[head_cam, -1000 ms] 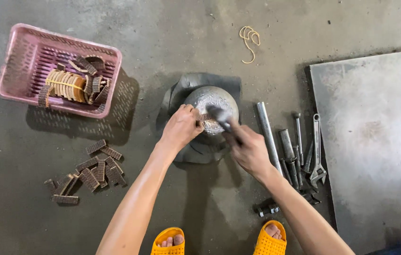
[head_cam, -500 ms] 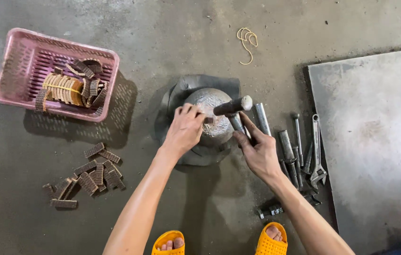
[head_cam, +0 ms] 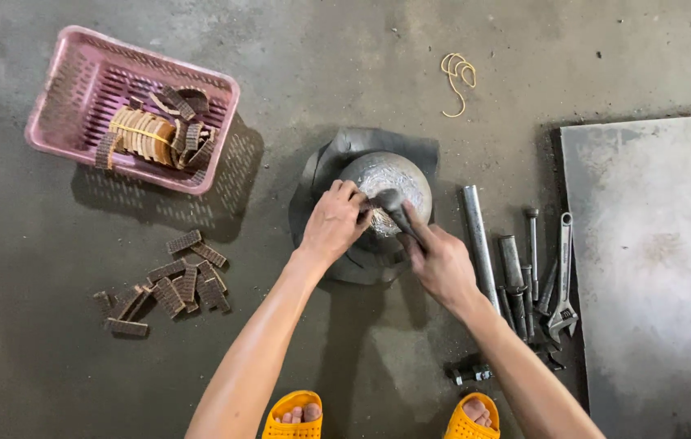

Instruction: Hammering small metal plates onto a circular metal hub on the floor

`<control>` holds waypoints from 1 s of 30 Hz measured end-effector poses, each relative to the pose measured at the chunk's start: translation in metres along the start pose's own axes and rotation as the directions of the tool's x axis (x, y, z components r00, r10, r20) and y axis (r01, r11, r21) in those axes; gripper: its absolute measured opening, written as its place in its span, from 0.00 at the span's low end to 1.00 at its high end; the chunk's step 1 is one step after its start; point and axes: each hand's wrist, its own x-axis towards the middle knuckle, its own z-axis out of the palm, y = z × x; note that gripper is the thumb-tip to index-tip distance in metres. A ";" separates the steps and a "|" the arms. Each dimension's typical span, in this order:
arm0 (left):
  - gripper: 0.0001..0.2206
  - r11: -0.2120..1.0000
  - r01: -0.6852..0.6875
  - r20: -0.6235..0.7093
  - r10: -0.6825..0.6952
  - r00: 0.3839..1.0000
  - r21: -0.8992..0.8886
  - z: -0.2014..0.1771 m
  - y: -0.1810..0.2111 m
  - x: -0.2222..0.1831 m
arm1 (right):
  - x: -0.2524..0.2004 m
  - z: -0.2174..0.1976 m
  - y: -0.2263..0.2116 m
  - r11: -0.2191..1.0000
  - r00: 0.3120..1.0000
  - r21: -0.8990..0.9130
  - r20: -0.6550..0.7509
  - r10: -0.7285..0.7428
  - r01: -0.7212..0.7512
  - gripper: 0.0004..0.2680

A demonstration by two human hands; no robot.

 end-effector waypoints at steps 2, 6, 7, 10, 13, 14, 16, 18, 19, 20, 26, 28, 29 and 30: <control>0.08 0.995 -0.001 0.009 0.000 1.000 0.096 0.007 0.000 -0.006 | 0.010 -0.015 -0.007 0.980 0.939 0.016 0.288 0.187 -0.200 0.17; 0.09 1.000 0.008 0.000 -0.008 1.000 0.022 0.004 -0.001 0.000 | 0.019 -0.026 -0.019 0.991 0.986 0.071 0.135 0.102 -0.112 0.18; 0.08 1.000 0.010 -0.006 -0.010 1.000 0.018 0.007 -0.002 -0.001 | 0.014 -0.024 -0.018 0.993 0.992 0.062 0.079 0.094 -0.099 0.18; 0.07 1.000 0.023 0.010 -0.023 1.000 0.015 0.005 -0.001 0.003 | 0.007 -0.010 -0.013 0.998 0.997 0.039 0.045 0.056 -0.058 0.18; 0.07 0.994 0.108 0.006 -0.108 0.994 -0.004 -0.016 0.020 0.009 | 0.013 -0.018 -0.013 0.998 0.982 -0.005 0.181 0.058 -0.058 0.18; 0.08 0.984 0.178 -0.004 -0.178 0.984 -0.029 -0.025 0.029 0.010 | 0.015 -0.024 -0.014 0.995 0.951 -0.040 0.291 0.102 -0.094 0.19; 0.09 0.981 0.171 0.018 -0.171 0.985 -0.090 -0.017 0.010 0.001 | 0.007 -0.025 -0.015 0.985 0.960 0.001 0.224 0.167 -0.172 0.19; 0.12 0.975 0.185 0.025 -0.183 0.983 -0.125 -0.034 -0.010 -0.002 | 0.004 -0.023 -0.020 0.972 0.962 0.071 0.175 0.208 -0.224 0.19; 0.11 0.968 0.198 -0.061 -0.209 0.976 -0.153 -0.052 -0.017 0.000 | 0.003 -0.024 -0.022 0.962 0.954 0.067 0.163 0.250 -0.264 0.19; 0.11 0.962 0.205 -0.143 -0.232 0.962 -0.179 -0.073 -0.025 0.000 | 0.001 -0.022 -0.026 0.950 0.944 0.065 0.152 0.294 -0.306 0.19; 0.33 0.882 0.394 -0.370 -0.468 0.803 -0.259 -0.194 -0.115 -0.032 | -0.016 -0.006 0.001 0.875 0.815 -0.109 0.326 0.480 -0.472 0.22; 0.26 0.820 0.522 -0.379 -0.571 0.728 -0.233 -0.219 -0.144 -0.077 | -0.022 0.000 0.011 0.916 0.852 -0.105 0.339 0.398 -0.387 0.22; 0.21 0.749 0.622 -0.379 -0.656 0.653 -0.228 -0.231 -0.158 -0.097 | -0.025 0.003 0.017 0.943 0.883 -0.117 0.330 0.334 -0.313 0.22; 0.21 0.748 0.627 -0.387 -0.656 0.648 -0.219 -0.236 -0.164 -0.123 | -0.025 0.003 0.013 0.946 0.884 -0.106 0.336 0.324 -0.306 0.22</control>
